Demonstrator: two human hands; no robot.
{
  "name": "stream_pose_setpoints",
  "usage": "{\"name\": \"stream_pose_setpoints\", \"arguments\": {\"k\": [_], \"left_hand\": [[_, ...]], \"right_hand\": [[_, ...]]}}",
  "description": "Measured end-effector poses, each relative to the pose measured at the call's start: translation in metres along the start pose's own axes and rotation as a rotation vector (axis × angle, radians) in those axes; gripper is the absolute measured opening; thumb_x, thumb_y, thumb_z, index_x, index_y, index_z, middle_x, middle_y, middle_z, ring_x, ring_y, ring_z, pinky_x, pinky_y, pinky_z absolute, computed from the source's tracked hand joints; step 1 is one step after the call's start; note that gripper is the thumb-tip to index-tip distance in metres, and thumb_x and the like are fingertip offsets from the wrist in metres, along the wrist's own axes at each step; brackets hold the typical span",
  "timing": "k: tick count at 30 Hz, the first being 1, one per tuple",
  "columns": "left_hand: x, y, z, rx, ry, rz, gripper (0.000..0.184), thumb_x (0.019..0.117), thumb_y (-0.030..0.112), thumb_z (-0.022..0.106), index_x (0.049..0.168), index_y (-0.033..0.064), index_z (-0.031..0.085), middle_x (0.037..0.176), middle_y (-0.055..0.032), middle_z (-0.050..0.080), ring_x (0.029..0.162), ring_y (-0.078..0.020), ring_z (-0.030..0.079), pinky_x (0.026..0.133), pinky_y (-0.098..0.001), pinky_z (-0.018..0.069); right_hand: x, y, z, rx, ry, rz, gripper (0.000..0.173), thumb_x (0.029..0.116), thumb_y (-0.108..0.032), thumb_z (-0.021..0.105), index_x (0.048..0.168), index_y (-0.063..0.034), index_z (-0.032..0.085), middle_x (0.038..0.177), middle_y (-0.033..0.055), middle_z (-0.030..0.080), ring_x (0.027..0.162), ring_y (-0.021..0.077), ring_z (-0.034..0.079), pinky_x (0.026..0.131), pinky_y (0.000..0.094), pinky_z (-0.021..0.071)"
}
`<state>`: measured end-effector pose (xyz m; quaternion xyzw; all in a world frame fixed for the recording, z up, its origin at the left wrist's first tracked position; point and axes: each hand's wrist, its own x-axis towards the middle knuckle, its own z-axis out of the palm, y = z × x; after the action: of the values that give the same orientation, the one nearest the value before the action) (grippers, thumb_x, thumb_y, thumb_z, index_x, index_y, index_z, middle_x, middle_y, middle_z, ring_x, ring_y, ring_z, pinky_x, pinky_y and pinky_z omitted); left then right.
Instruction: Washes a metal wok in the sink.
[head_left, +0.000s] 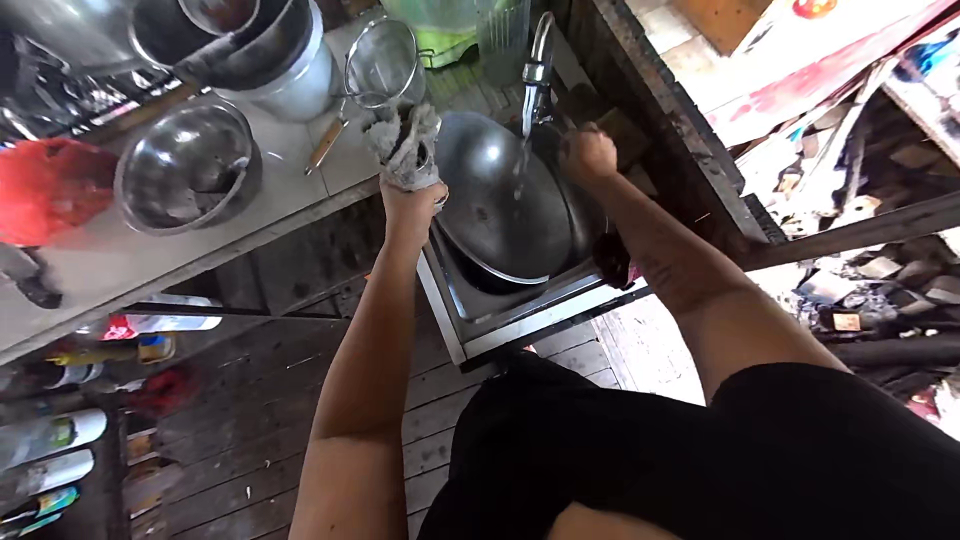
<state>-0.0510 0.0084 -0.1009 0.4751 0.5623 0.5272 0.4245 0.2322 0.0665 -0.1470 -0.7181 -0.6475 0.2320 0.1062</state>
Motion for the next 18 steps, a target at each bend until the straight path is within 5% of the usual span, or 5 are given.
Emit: {"name": "stream_pose_setpoints", "arguments": {"k": [3, 9, 11, 14, 18], "left_hand": [[0.003, -0.03, -0.019, 0.006, 0.043, -0.026, 0.061, 0.073, -0.011, 0.075, 0.129, -0.0035, 0.053, 0.115, -0.0113, 0.064, 0.104, -0.0149, 0.064, 0.091, -0.0329, 0.0566], [-0.009, -0.059, -0.044, -0.019, 0.089, -0.116, 0.052, 0.0789, -0.009, 0.076, 0.127, -0.0033, 0.056, 0.116, -0.0117, 0.064, 0.105, -0.0146, 0.064, 0.093, -0.0334, 0.0555], [-0.01, -0.058, -0.044, 0.003, 0.065, -0.12, 0.054, 0.0784, -0.009, 0.077, 0.128, -0.0037, 0.056, 0.118, -0.0122, 0.064, 0.107, -0.0144, 0.063, 0.095, -0.033, 0.0548], [-0.007, -0.053, -0.047, 0.032, 0.04, -0.119, 0.057, 0.0764, -0.009, 0.078, 0.128, -0.0041, 0.056, 0.119, -0.0125, 0.064, 0.109, -0.0146, 0.063, 0.097, -0.0331, 0.0538], [-0.005, -0.055, -0.045, 0.042, 0.051, -0.119, 0.056, 0.0758, -0.008, 0.079, 0.126, -0.0033, 0.056, 0.117, -0.0116, 0.065, 0.106, -0.0135, 0.064, 0.094, -0.0326, 0.0553]], "right_hand": [[0.02, -0.016, 0.034, 0.461, -0.258, -0.055, 0.032, 0.104, -0.018, 0.062, 0.129, 0.0027, 0.063, 0.118, 0.0226, 0.068, 0.099, 0.0302, 0.07, 0.09, 0.0476, 0.0576], [0.054, -0.053, 0.053, 0.817, -0.298, 0.103, 0.03, 0.1017, -0.011, 0.062, 0.129, 0.0012, 0.061, 0.105, 0.0134, 0.068, 0.082, 0.0148, 0.065, 0.077, 0.0312, 0.0568], [0.067, -0.046, 0.047, 0.834, -0.175, 0.18, 0.032, 0.1013, -0.01, 0.062, 0.131, 0.0019, 0.06, 0.107, 0.0149, 0.068, 0.083, 0.0179, 0.066, 0.077, 0.0341, 0.0577], [0.068, -0.047, 0.027, 0.639, -0.341, 0.091, 0.034, 0.1002, -0.01, 0.065, 0.132, 0.0016, 0.059, 0.111, 0.016, 0.068, 0.087, 0.0173, 0.068, 0.082, 0.034, 0.0585], [0.072, -0.041, 0.014, 0.614, -0.251, 0.099, 0.032, 0.0991, -0.011, 0.066, 0.129, 0.0012, 0.062, 0.109, 0.0149, 0.069, 0.085, 0.017, 0.069, 0.079, 0.0335, 0.0593]]}}
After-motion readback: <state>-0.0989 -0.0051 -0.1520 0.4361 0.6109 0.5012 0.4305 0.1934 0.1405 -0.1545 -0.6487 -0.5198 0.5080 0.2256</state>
